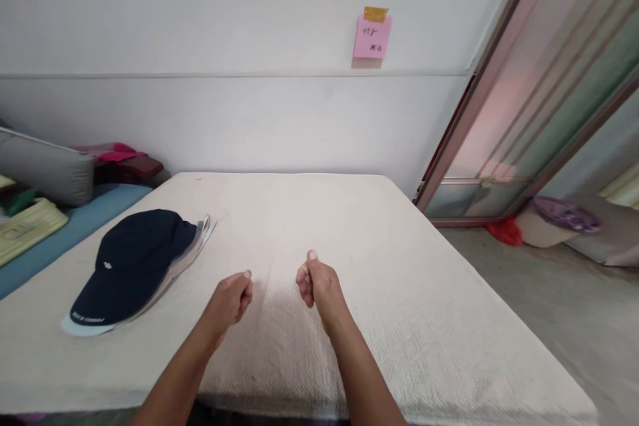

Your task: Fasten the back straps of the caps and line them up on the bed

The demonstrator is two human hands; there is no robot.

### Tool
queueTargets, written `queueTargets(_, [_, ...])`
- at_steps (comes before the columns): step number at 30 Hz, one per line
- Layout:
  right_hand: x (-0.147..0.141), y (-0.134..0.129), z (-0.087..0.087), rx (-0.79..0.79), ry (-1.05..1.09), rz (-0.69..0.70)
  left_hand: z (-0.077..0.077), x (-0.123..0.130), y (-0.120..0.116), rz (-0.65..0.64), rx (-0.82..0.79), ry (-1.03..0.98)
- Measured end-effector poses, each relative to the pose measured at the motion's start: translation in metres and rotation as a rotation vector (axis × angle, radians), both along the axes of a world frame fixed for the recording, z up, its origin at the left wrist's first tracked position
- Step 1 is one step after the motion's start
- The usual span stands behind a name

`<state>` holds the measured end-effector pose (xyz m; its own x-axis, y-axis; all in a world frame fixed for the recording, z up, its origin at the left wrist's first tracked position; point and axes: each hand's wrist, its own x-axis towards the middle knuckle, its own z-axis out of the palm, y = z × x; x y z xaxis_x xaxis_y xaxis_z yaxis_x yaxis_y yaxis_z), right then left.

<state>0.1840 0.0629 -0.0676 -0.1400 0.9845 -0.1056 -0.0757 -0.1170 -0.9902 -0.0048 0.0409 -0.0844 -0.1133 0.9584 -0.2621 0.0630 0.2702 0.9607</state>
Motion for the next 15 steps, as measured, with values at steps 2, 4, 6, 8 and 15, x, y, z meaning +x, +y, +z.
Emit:
queueTargets(2, [-0.002, 0.006, -0.035, -0.103, -0.157, 0.037, -0.029, -0.006, 0.001, 0.024, -0.049, 0.038])
queueTargets(4, [-0.003, 0.007, -0.070, -0.196, -0.297, 0.089, -0.050, -0.015, -0.001, 0.069, -0.076, 0.067])
queueTargets(6, [-0.004, 0.005, -0.096, -0.220, -0.349, 0.103, -0.060, -0.029, -0.007, 0.117, -0.081, 0.088])
queueTargets(8, [-0.003, 0.002, -0.110, -0.158, -0.446, 0.144, -0.062, -0.048, -0.015, 0.168, -0.056, 0.108])
queueTargets(15, [-0.008, -0.005, -0.099, 0.164, -0.870, 0.199, -0.058, -0.156, -0.056, 0.595, 0.092, 0.261])
